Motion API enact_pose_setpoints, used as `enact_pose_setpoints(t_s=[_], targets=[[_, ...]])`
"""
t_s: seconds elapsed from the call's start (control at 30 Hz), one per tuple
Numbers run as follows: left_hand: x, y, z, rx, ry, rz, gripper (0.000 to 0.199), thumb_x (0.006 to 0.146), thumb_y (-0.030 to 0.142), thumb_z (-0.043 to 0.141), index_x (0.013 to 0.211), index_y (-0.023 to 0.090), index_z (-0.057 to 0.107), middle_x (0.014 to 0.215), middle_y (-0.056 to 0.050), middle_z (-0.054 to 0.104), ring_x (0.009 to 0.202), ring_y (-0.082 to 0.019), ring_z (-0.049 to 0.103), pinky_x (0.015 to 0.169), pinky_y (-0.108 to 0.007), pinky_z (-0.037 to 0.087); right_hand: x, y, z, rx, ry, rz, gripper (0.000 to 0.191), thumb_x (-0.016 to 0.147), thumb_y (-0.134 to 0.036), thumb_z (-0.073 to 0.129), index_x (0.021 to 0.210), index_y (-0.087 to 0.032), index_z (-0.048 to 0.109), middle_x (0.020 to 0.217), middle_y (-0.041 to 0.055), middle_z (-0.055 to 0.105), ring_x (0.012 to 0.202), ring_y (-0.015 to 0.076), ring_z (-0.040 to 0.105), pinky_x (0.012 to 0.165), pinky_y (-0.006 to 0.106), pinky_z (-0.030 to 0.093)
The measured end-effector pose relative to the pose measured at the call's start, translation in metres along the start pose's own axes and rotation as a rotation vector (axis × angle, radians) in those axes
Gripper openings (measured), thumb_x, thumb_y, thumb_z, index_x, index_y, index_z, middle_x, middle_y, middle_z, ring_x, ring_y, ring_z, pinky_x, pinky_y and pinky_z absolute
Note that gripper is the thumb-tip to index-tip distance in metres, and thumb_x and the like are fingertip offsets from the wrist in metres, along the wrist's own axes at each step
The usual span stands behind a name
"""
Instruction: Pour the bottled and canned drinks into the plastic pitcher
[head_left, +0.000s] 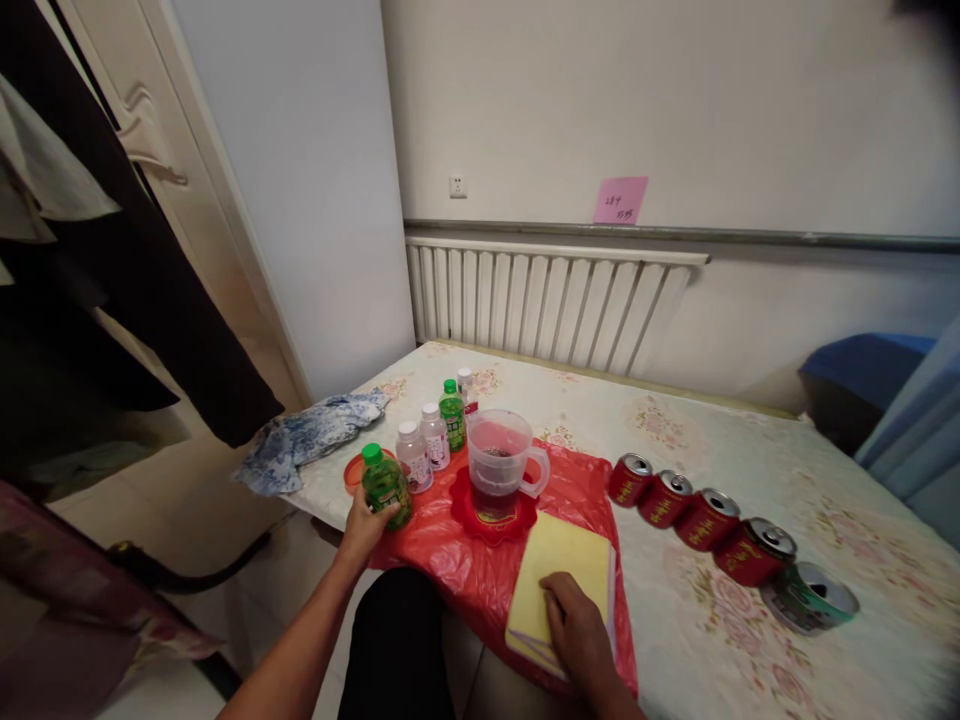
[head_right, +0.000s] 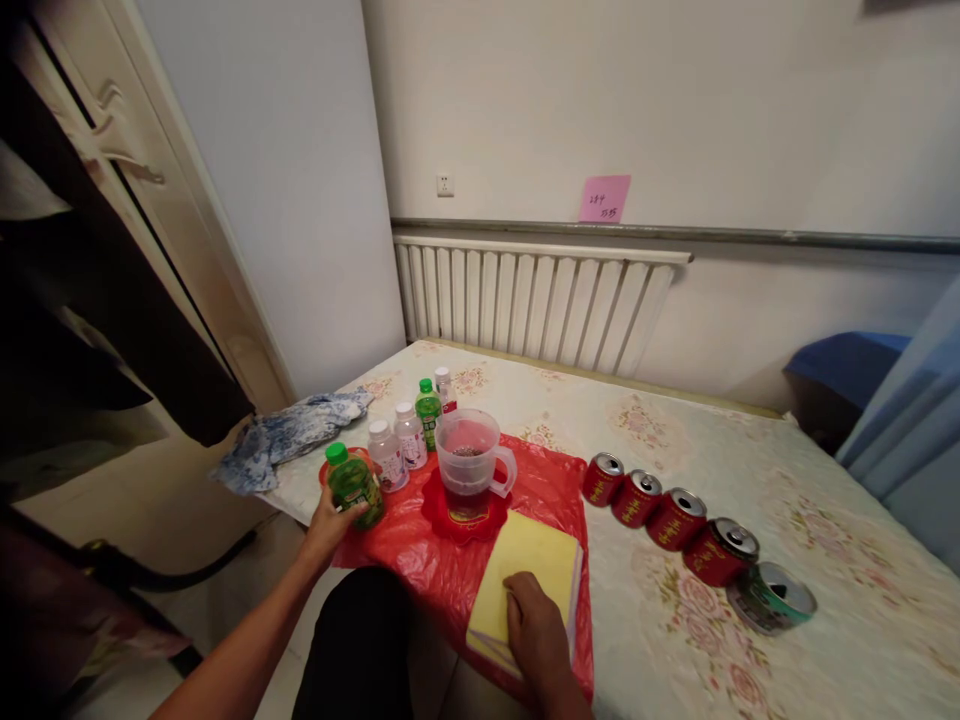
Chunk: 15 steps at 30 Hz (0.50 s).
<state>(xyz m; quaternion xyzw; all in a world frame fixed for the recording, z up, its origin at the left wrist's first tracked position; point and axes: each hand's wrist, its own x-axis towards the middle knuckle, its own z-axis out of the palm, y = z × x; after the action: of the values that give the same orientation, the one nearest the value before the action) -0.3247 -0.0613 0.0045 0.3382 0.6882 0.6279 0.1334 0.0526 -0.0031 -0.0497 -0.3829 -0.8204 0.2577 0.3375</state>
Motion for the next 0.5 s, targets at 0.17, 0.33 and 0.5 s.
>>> enact_pose_setpoints(t_s=[0.17,0.33,0.5], targets=[[0.004,-0.005,0.002,0.022,0.007,0.012,0.06,0.061,0.03,0.071,0.117,0.019,0.051,0.113,-0.009,0.063,0.102,-0.027,0.062,0.095,-0.041,0.047,-0.001,0.003,0.003,-0.015,-0.001,-0.022,0.02,0.09,-0.016,0.04,0.09,-0.021,0.059,0.087,0.005,0.063,0.08,0.0192,0.062,0.074,0.03,0.049],[0.005,-0.012,0.004,0.032,0.0,0.03,0.059,0.062,0.029,0.073,0.116,0.02,0.053,0.113,-0.007,0.064,0.104,-0.026,0.062,0.095,-0.04,0.048,-0.002,0.0,0.003,-0.016,-0.005,-0.004,0.019,0.09,-0.016,0.041,0.089,-0.022,0.058,0.085,0.0038,0.063,0.078,0.0185,0.061,0.072,0.028,0.048],[0.004,-0.029,0.008,0.034,-0.005,0.033,0.059,0.058,0.027,0.074,0.113,0.019,0.053,0.109,-0.008,0.065,0.098,-0.026,0.064,0.09,-0.04,0.051,-0.002,0.001,0.005,-0.026,0.003,0.005,0.018,0.088,-0.015,0.041,0.087,-0.022,0.058,0.083,0.003,0.063,0.077,0.0185,0.061,0.071,0.028,0.048]])
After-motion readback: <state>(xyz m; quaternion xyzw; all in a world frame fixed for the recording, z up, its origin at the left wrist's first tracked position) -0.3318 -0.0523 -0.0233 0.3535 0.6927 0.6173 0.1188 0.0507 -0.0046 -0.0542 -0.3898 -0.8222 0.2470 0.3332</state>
